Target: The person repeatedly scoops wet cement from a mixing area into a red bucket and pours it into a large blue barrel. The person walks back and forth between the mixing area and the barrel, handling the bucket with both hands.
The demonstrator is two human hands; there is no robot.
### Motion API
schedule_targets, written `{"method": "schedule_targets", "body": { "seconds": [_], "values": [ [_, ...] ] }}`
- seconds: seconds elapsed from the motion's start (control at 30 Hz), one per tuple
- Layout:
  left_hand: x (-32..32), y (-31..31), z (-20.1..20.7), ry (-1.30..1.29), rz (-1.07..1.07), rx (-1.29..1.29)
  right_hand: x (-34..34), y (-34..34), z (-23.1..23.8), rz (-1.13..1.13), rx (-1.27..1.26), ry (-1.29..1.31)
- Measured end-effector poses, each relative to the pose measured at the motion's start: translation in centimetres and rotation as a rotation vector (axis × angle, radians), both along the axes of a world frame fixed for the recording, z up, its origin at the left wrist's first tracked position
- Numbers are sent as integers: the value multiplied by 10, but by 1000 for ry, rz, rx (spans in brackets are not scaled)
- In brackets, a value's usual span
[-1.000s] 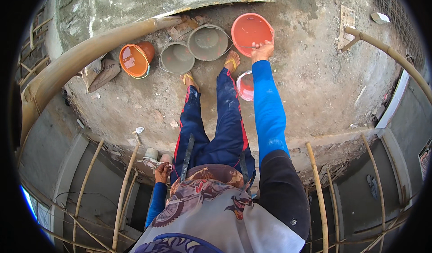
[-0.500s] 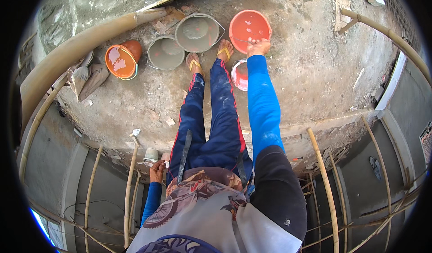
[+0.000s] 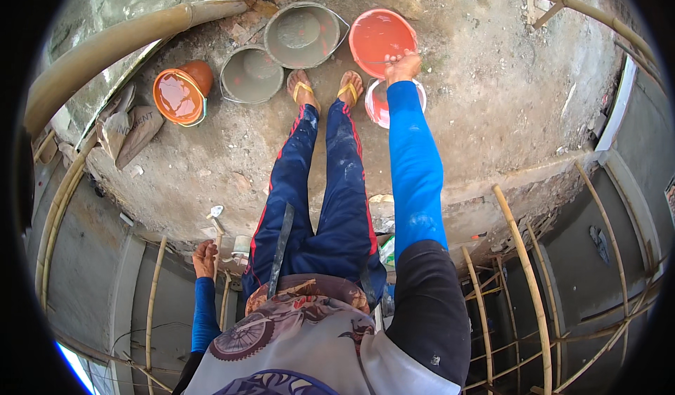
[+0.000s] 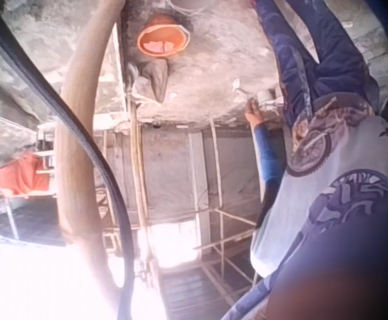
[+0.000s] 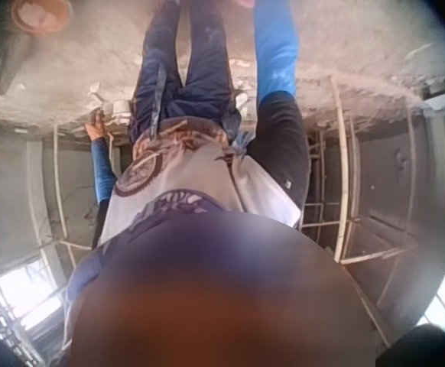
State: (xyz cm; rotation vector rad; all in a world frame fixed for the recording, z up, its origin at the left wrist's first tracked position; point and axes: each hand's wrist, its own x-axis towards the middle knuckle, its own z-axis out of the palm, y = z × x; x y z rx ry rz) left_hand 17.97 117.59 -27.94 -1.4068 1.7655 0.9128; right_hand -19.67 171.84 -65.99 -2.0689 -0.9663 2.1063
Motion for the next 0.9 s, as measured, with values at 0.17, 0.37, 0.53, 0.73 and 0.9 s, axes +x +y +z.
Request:
{"method": "schedule_targets", "body": {
  "seconds": [0.17,0.37,0.53,0.73,0.9],
  "values": [
    [52,20,-5,-2,38,64,18,-6,-10,109,-8,-2],
    [85,79,-9,0,-23,182,19,-7,-8,85,21,-18],
    [100,82,-19,-9,-61,182,20,-3,-10,72,6,-15],
    [66,90,-11,-86,5,116,32,1,-10,96,-41,12],
    [51,97,-12,-66,23,147,45,-7,-16,86,-63,2]
  ]
}}
